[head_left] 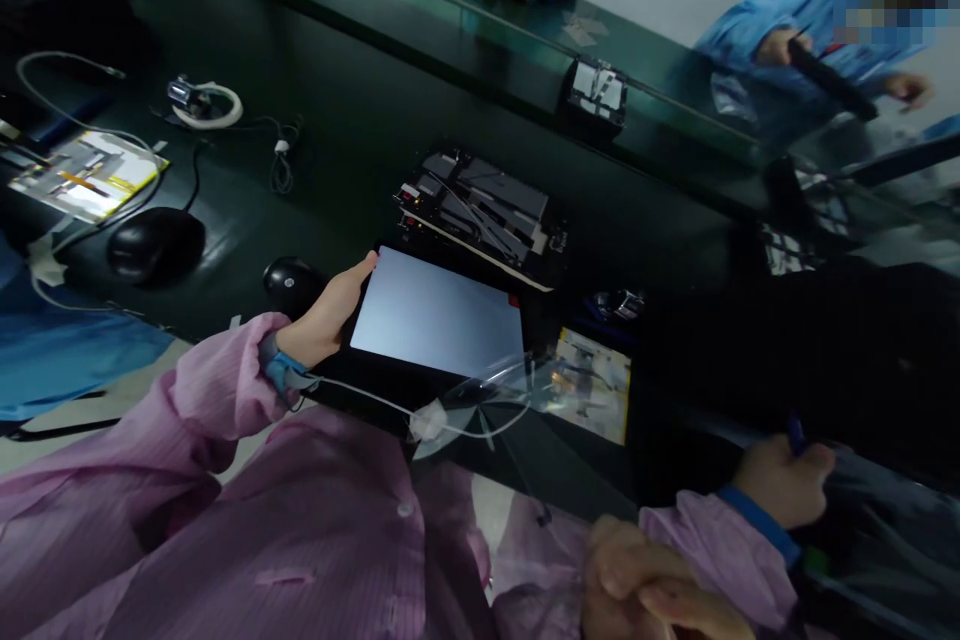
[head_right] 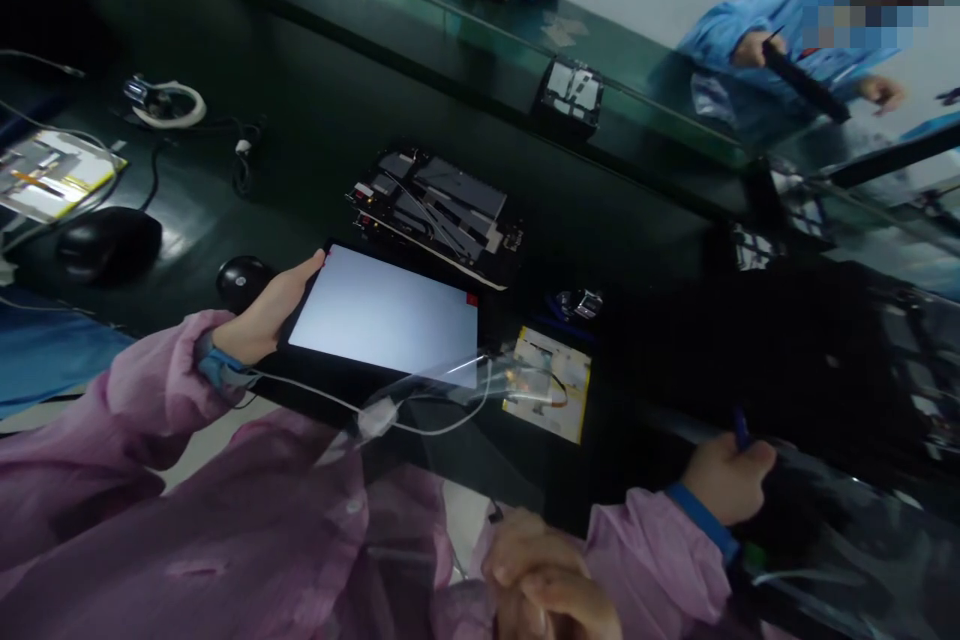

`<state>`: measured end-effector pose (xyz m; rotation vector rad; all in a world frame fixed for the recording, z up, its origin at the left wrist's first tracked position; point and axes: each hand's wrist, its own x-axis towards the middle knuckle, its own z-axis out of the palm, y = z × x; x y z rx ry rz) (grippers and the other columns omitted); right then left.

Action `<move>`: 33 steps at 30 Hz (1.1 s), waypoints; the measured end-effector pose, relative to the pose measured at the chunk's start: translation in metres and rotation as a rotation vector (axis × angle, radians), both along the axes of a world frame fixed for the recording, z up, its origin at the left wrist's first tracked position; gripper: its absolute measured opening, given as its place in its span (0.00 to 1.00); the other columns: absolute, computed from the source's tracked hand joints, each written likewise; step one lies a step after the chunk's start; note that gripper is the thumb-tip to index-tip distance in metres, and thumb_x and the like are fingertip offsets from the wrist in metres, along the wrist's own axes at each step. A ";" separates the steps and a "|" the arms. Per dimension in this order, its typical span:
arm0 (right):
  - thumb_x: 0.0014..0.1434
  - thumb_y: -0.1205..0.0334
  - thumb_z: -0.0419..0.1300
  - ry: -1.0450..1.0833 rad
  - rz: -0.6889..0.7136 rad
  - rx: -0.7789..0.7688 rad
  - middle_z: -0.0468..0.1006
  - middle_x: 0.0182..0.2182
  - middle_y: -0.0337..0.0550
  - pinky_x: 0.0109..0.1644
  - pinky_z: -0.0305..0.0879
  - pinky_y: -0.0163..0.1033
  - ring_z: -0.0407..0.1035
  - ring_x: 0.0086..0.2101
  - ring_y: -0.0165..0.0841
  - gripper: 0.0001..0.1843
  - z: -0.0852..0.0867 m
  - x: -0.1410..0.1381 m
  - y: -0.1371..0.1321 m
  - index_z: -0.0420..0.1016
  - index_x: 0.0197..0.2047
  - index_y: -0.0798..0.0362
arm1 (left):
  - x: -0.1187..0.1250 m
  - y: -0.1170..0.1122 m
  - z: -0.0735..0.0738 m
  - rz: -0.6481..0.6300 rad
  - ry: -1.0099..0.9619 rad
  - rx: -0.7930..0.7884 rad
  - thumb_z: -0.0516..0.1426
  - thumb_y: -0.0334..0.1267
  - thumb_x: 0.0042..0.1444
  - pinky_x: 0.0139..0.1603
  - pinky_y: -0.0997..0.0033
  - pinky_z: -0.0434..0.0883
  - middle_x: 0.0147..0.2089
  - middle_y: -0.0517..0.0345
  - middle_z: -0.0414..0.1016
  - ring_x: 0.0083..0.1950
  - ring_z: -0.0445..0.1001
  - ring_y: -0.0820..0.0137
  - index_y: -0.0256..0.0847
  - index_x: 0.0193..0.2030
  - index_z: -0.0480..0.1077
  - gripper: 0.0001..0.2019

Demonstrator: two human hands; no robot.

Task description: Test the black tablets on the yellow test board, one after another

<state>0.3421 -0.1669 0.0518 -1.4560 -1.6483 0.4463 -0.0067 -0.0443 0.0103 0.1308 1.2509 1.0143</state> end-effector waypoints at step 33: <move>0.59 0.76 0.51 0.565 0.255 0.151 0.69 0.27 0.41 0.26 0.61 0.36 0.65 0.27 0.29 0.09 0.014 -0.097 0.007 0.70 0.39 0.58 | 0.001 -0.002 -0.025 -0.004 0.085 0.238 0.52 0.47 0.61 0.50 0.74 0.69 0.37 0.65 0.80 0.58 0.69 0.66 0.44 0.36 0.76 0.14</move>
